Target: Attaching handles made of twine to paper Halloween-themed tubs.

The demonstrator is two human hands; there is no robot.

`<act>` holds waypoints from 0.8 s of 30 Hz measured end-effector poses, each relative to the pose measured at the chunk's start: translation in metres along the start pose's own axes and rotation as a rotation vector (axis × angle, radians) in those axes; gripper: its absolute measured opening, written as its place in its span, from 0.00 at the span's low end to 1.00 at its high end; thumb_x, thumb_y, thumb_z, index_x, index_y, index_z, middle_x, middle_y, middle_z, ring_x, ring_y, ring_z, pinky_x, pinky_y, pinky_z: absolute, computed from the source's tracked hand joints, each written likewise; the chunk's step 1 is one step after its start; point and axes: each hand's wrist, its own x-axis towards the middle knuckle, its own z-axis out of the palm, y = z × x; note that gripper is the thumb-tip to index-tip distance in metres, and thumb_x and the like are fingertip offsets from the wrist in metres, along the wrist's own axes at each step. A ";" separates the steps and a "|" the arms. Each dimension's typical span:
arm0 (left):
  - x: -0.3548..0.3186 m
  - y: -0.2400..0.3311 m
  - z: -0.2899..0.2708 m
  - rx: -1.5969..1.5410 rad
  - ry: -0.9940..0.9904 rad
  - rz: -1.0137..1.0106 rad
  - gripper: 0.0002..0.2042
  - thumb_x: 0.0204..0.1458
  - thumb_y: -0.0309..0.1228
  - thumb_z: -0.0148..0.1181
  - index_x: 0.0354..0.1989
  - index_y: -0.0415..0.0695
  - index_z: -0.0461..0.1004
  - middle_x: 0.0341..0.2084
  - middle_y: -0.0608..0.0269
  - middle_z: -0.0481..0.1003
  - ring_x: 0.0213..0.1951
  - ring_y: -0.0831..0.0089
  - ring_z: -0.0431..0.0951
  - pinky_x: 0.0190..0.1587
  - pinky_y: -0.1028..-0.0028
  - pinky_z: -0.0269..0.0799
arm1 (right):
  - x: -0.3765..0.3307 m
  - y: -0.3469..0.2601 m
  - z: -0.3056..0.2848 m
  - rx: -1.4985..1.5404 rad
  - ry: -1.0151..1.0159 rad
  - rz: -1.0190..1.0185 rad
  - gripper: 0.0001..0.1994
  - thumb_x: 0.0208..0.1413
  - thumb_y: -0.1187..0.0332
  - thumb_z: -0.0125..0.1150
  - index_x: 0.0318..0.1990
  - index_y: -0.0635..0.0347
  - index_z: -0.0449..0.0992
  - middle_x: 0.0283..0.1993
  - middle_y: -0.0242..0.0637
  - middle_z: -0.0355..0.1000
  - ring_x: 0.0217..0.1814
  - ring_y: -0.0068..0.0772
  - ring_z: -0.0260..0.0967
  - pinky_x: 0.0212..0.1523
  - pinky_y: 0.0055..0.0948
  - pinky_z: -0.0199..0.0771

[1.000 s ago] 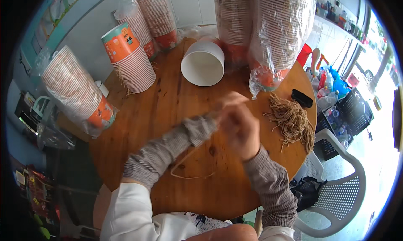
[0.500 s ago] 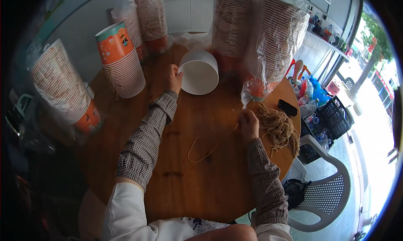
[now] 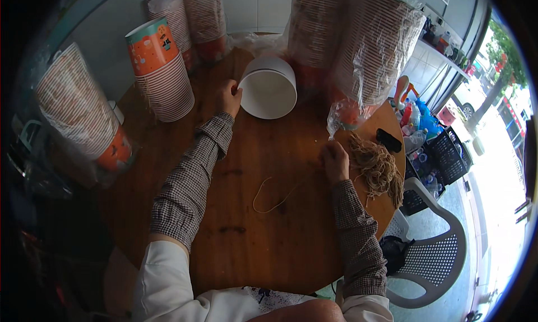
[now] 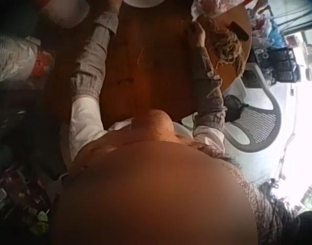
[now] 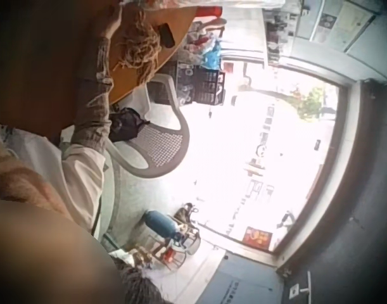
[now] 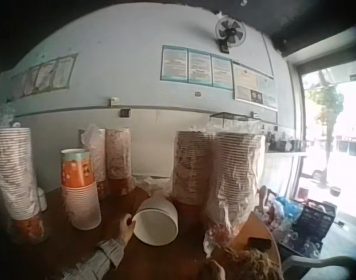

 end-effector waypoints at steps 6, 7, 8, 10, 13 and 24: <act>-0.026 0.031 -0.027 0.255 -0.080 0.045 0.15 0.47 0.28 0.62 0.44 0.38 0.73 0.46 0.50 0.72 0.48 0.53 0.74 0.47 0.62 0.71 | -0.005 0.009 -0.006 0.024 -0.097 0.038 0.08 0.55 0.71 0.56 0.41 0.61 0.76 0.29 0.41 0.76 0.30 0.30 0.76 0.32 0.29 0.73; -0.030 0.032 -0.034 0.256 -0.076 0.047 0.15 0.47 0.28 0.62 0.44 0.38 0.73 0.46 0.50 0.72 0.48 0.53 0.74 0.47 0.62 0.71 | -0.004 0.011 -0.008 -0.031 -0.131 -0.007 0.08 0.55 0.71 0.56 0.40 0.62 0.76 0.29 0.42 0.77 0.30 0.31 0.76 0.32 0.29 0.74; -0.034 0.031 -0.043 0.218 -0.065 0.136 0.15 0.48 0.26 0.61 0.45 0.39 0.74 0.47 0.51 0.71 0.48 0.55 0.74 0.46 0.64 0.72 | -0.003 0.013 -0.010 -0.031 -0.133 -0.011 0.08 0.55 0.71 0.56 0.40 0.62 0.76 0.29 0.42 0.77 0.30 0.31 0.76 0.32 0.29 0.74; -0.050 0.040 -0.063 0.186 -0.057 0.220 0.15 0.49 0.25 0.60 0.46 0.40 0.74 0.48 0.52 0.70 0.47 0.56 0.73 0.45 0.66 0.72 | -0.005 0.008 -0.010 -0.044 -0.125 0.041 0.07 0.55 0.71 0.56 0.39 0.62 0.76 0.29 0.43 0.76 0.28 0.33 0.76 0.30 0.30 0.73; -0.076 0.074 -0.100 0.055 -0.127 0.268 0.15 0.50 0.21 0.57 0.47 0.42 0.75 0.43 0.54 0.70 0.44 0.59 0.73 0.44 0.69 0.71 | -0.002 0.008 -0.018 -0.221 0.086 -0.176 0.05 0.55 0.72 0.57 0.37 0.63 0.76 0.26 0.40 0.74 0.24 0.29 0.73 0.27 0.28 0.72; -0.123 0.103 -0.183 0.099 0.035 0.511 0.23 0.41 0.21 0.61 0.50 0.46 0.76 0.38 0.60 0.68 0.40 0.65 0.72 0.42 0.69 0.71 | -0.058 -0.099 0.020 0.493 -0.053 -0.066 0.05 0.62 0.70 0.53 0.37 0.62 0.70 0.23 0.31 0.67 0.22 0.20 0.65 0.23 0.22 0.68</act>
